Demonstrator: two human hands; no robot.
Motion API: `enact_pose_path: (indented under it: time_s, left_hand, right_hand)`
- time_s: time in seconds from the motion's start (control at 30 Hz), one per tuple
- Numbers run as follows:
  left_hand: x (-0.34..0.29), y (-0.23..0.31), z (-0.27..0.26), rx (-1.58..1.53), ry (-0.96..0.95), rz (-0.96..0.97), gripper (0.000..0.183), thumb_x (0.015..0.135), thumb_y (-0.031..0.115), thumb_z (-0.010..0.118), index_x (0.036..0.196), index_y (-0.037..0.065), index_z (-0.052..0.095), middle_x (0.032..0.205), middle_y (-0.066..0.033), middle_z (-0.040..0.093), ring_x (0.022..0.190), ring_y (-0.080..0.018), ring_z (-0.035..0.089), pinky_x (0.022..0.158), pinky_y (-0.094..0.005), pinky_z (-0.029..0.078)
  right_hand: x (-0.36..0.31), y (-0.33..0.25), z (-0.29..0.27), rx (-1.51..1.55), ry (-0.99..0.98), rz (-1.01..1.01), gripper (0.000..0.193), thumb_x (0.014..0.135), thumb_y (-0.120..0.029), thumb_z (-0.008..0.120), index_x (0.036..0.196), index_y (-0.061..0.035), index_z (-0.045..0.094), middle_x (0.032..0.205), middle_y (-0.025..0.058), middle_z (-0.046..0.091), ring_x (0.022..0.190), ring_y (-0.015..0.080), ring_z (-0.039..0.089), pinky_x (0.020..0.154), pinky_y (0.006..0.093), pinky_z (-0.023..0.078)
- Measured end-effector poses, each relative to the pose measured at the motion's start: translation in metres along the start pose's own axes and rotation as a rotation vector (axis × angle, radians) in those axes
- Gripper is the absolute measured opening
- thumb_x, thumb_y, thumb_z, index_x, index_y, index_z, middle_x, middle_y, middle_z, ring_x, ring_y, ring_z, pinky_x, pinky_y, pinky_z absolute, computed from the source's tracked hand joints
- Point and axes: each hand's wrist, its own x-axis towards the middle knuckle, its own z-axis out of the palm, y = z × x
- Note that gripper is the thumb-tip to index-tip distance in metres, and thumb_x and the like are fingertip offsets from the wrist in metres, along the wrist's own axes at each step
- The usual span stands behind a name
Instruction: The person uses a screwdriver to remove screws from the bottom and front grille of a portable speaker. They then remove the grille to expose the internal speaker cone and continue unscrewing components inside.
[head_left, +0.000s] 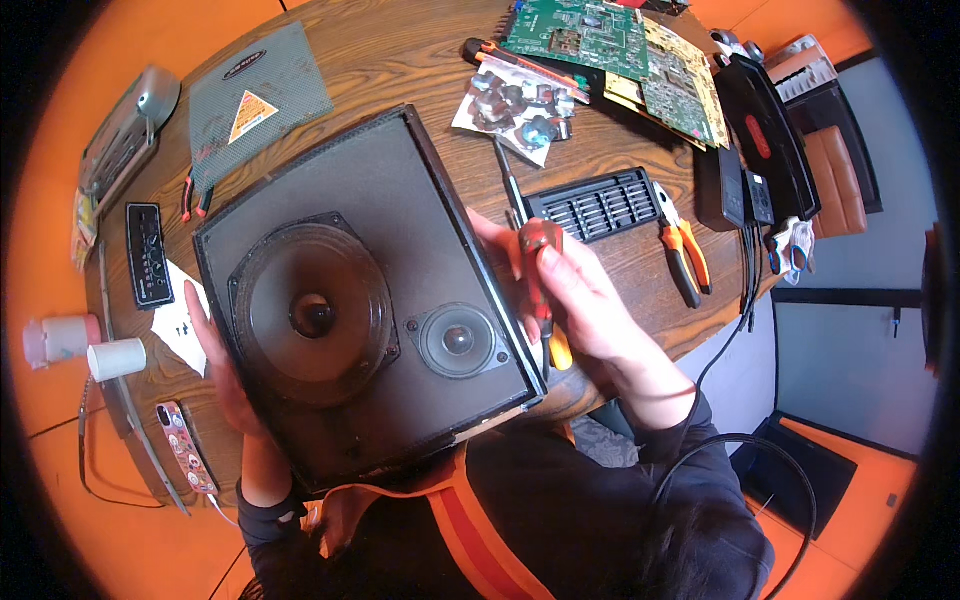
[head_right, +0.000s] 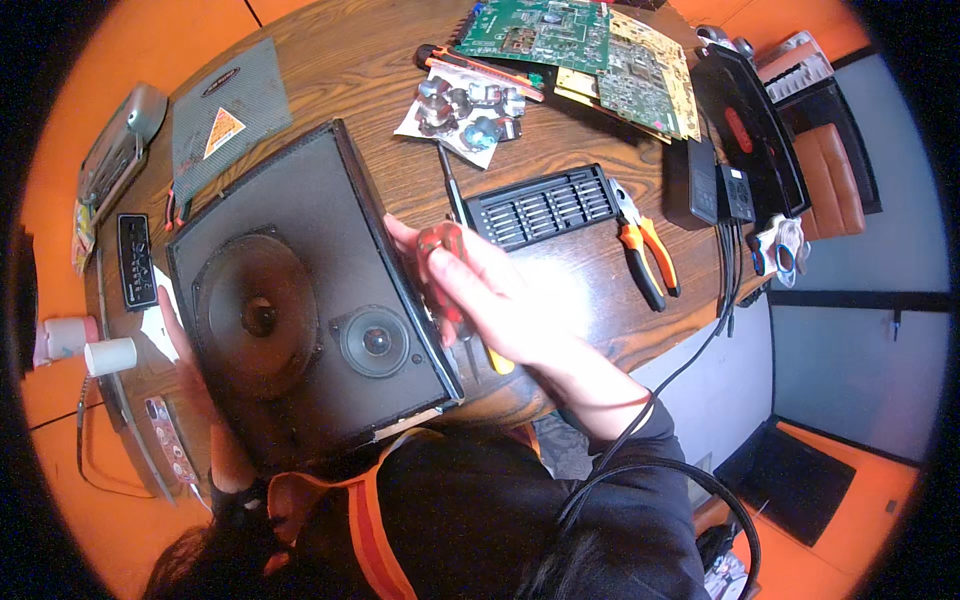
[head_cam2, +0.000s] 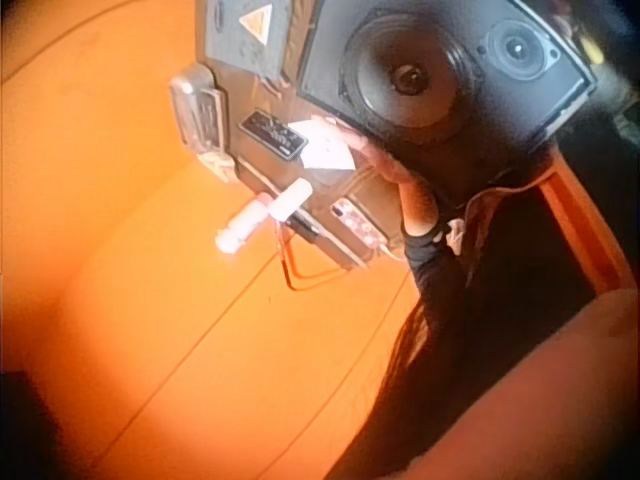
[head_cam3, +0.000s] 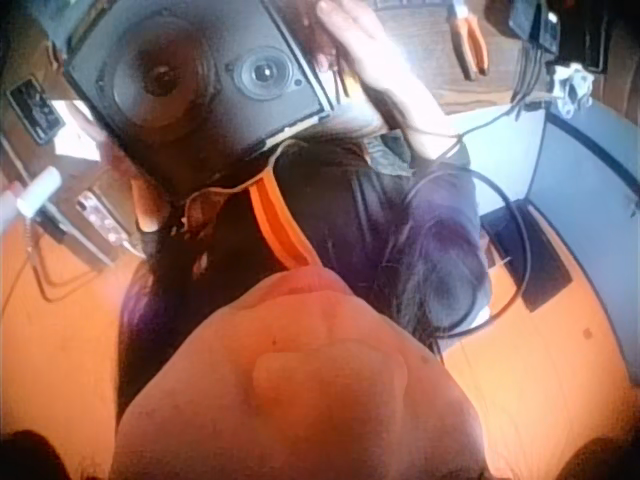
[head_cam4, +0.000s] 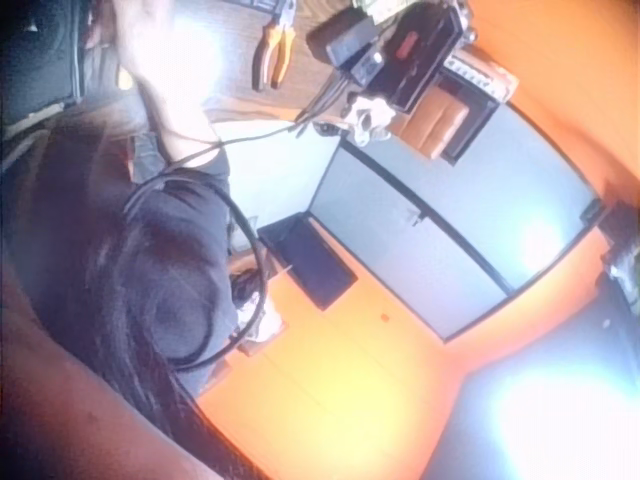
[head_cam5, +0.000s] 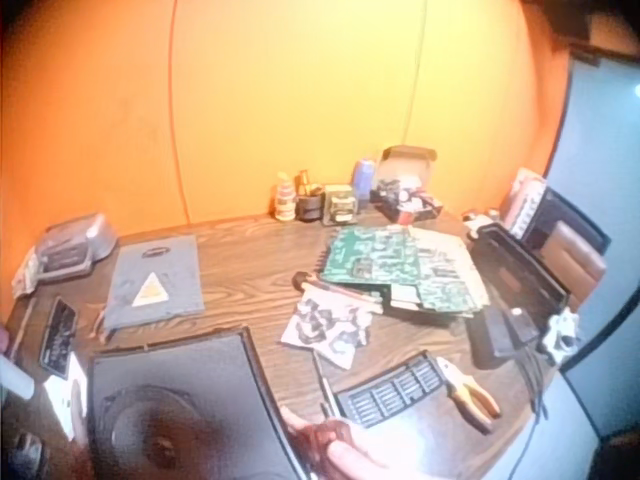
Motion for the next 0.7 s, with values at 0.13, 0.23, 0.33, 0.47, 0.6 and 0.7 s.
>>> enact_pose_path:
  time_s: [0.13, 0.23, 0.33, 0.47, 0.6, 0.7]
  left_hand:
    - [0.004, 0.002, -0.007, 0.088, 0.02, -0.053, 0.093, 0.081, 0.038, 0.055, 0.144, 0.003, -0.004, 0.135, -0.0222, 0.034, 0.121, -0.03, 0.04, 0.103, -0.0402, 0.028]
    - [0.014, -0.006, -0.017, 0.06, 0.131, -0.208, 0.096, 0.079, 0.039, 0.056, 0.144, 0.003, -0.003, 0.136, -0.0227, 0.031, 0.122, -0.0301, 0.039, 0.104, -0.0395, 0.025]
    - [0.01, -0.01, -0.02, 0.07, 0.123, -0.181, 0.097, 0.077, 0.042, 0.057, 0.144, 0.002, -0.002, 0.139, -0.0229, 0.026, 0.124, -0.0305, 0.036, 0.105, -0.039, 0.024]
    - [0.008, -0.01, -0.017, 0.097, 0.134, -0.139, 0.101, 0.074, 0.048, 0.057, 0.144, 0.001, 0.002, 0.143, -0.0219, 0.02, 0.128, -0.0305, 0.031, 0.106, -0.0382, 0.022]
    - [0.006, -0.011, -0.014, 0.116, 0.165, -0.106, 0.103, 0.072, 0.051, 0.058, 0.144, 0.0, 0.005, 0.144, -0.0206, 0.018, 0.13, -0.0289, 0.028, 0.107, -0.0378, 0.02]
    - [0.006, -0.015, -0.018, 0.131, 0.15, -0.084, 0.104, 0.071, 0.052, 0.059, 0.144, -0.001, 0.006, 0.144, -0.0199, 0.017, 0.13, -0.0279, 0.027, 0.108, -0.0376, 0.02]
  right_hand:
    - [0.036, 0.001, -0.016, -0.217, 0.301, 0.097, 0.038, 0.095, -0.032, 0.044, 0.112, 0.0011, 0.053, 0.104, 0.0126, 0.061, 0.078, 0.0123, 0.06, 0.063, 0.0237, 0.05]
    - [0.07, 0.01, -0.029, -0.41, 0.256, 0.172, 0.032, 0.094, -0.025, 0.048, 0.112, 0.0004, 0.053, 0.1, 0.0092, 0.061, 0.089, 0.0106, 0.057, 0.072, 0.0239, 0.048]
    - [0.086, 0.012, -0.037, -0.635, 0.221, 0.187, 0.033, 0.094, -0.022, 0.049, 0.117, 0.0007, 0.051, 0.103, 0.0091, 0.06, 0.094, 0.0108, 0.057, 0.082, 0.0239, 0.045]
    - [0.057, -0.011, -0.04, -0.991, 0.344, -0.118, 0.028, 0.092, -0.015, 0.051, 0.115, 0.0012, 0.055, 0.103, 0.0109, 0.063, 0.099, 0.0168, 0.058, 0.084, 0.0272, 0.046]
    - [-0.004, -0.022, -0.033, -1.295, -0.084, -0.384, 0.02, 0.072, 0.002, 0.062, 0.09, -0.0047, 0.065, 0.096, 0.0104, 0.062, 0.097, 0.0241, 0.059, 0.083, 0.0327, 0.049]
    - [-0.031, 0.002, -0.022, -1.349, -0.227, -0.388, 0.018, 0.073, -0.003, 0.06, 0.09, -0.0097, 0.062, 0.105, 0.0079, 0.057, 0.1, 0.0251, 0.057, 0.085, 0.0349, 0.048]
